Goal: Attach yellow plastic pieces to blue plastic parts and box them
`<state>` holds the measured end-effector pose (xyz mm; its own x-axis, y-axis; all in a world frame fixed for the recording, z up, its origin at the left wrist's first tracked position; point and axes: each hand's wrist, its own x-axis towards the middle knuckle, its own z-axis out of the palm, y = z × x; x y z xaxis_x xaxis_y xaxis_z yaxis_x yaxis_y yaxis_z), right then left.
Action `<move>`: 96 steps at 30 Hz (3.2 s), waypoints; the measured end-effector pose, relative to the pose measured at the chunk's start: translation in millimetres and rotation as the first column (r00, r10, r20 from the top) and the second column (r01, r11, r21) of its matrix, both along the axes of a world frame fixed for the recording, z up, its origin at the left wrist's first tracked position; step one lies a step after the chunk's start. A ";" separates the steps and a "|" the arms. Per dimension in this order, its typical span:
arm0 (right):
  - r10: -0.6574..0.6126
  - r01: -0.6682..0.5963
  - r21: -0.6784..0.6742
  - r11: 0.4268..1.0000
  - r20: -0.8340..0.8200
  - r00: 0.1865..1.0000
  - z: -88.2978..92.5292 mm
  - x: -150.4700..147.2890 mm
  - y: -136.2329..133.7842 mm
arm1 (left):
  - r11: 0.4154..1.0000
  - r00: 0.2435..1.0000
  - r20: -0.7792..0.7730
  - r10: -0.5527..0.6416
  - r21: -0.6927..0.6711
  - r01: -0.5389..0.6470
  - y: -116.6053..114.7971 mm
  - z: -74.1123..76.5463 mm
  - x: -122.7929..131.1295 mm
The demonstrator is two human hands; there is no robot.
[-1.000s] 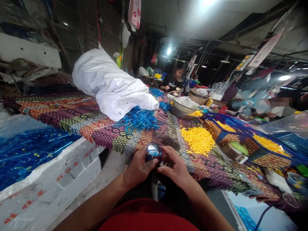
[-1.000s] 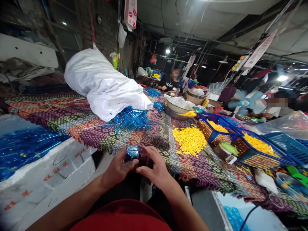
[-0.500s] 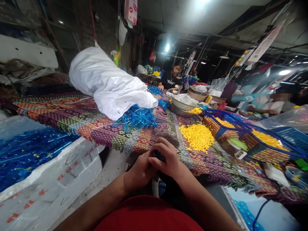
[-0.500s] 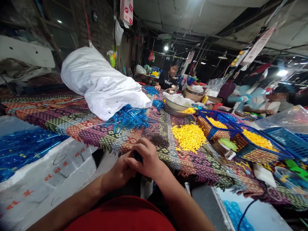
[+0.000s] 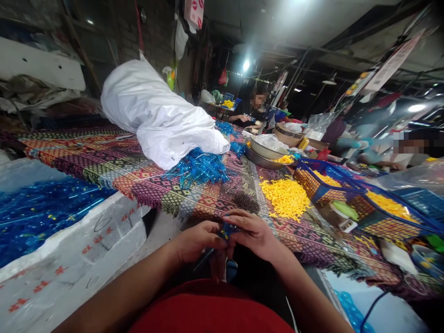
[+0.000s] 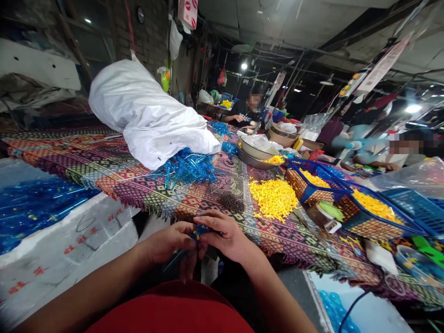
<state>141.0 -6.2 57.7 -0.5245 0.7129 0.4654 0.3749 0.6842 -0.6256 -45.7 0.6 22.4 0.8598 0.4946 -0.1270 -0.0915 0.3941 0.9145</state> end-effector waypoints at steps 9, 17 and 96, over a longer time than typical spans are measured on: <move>-0.106 0.106 0.001 0.994 0.036 0.994 -9.0 4.9 3.2 | 0.171 0.733 -0.155 0.662 0.984 0.054 -13.2 5.6 2.8; -0.183 0.182 0.019 0.983 0.071 0.981 -14.2 -1.7 -7.4 | 0.244 0.854 -0.153 0.497 0.969 0.032 -4.2 2.4 -1.7; -0.148 -0.022 0.370 0.929 0.424 0.894 -9.9 -14.3 8.1 | -0.302 0.697 -0.118 0.707 0.841 0.448 -4.3 17.0 -17.3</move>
